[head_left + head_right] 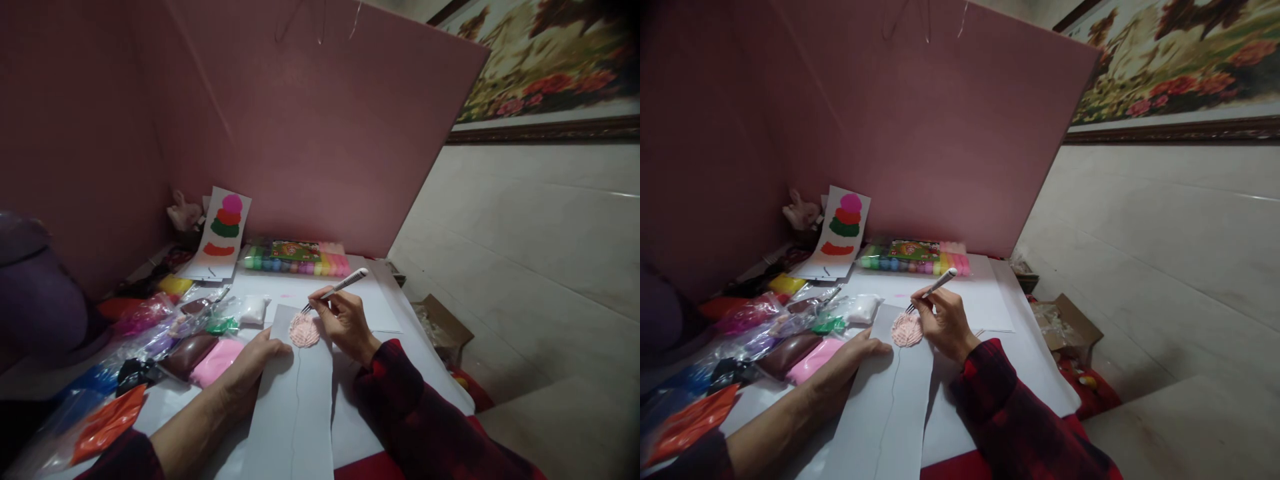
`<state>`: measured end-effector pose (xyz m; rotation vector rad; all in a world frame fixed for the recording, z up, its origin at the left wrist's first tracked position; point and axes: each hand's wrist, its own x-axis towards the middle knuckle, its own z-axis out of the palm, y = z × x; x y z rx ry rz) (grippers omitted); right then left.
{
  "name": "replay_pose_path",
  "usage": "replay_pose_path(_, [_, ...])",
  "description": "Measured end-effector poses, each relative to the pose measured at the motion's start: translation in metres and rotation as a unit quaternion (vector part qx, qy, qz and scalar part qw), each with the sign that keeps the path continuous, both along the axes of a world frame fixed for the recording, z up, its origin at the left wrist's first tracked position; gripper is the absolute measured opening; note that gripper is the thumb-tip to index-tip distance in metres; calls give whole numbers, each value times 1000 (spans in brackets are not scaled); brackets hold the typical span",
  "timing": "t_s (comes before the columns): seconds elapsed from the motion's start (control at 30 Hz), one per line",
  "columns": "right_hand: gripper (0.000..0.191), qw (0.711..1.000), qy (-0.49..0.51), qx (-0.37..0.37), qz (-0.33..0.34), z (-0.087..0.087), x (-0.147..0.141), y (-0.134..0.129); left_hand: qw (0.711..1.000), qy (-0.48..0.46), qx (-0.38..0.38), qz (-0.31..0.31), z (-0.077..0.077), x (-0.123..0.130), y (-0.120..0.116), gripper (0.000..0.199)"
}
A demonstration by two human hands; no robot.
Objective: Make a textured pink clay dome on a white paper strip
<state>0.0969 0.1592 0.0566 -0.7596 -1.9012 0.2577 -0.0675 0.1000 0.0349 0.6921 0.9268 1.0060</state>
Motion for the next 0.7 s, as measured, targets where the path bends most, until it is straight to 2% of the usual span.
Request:
replay_pose_path(0.13, [10, 1000, -10, -1, 6, -2, 0, 2, 1000, 1, 0, -2, 2, 0, -1, 48])
replay_pose_path(0.4, [9, 1000, 0, 11, -29, 0, 2, 1, 1000, -7, -1, -5, 2, 0, -1, 49])
replay_pose_path(0.57, [11, 1000, -7, 3, -16, 0, -1, -1, 1000, -11, -3, 2, 3, 1, -1, 52])
replay_pose_path(0.7, [12, 999, -29, 29, -29, 1, 1, -2, 1000, -17, 3, -5, 0, 1, 0, 54])
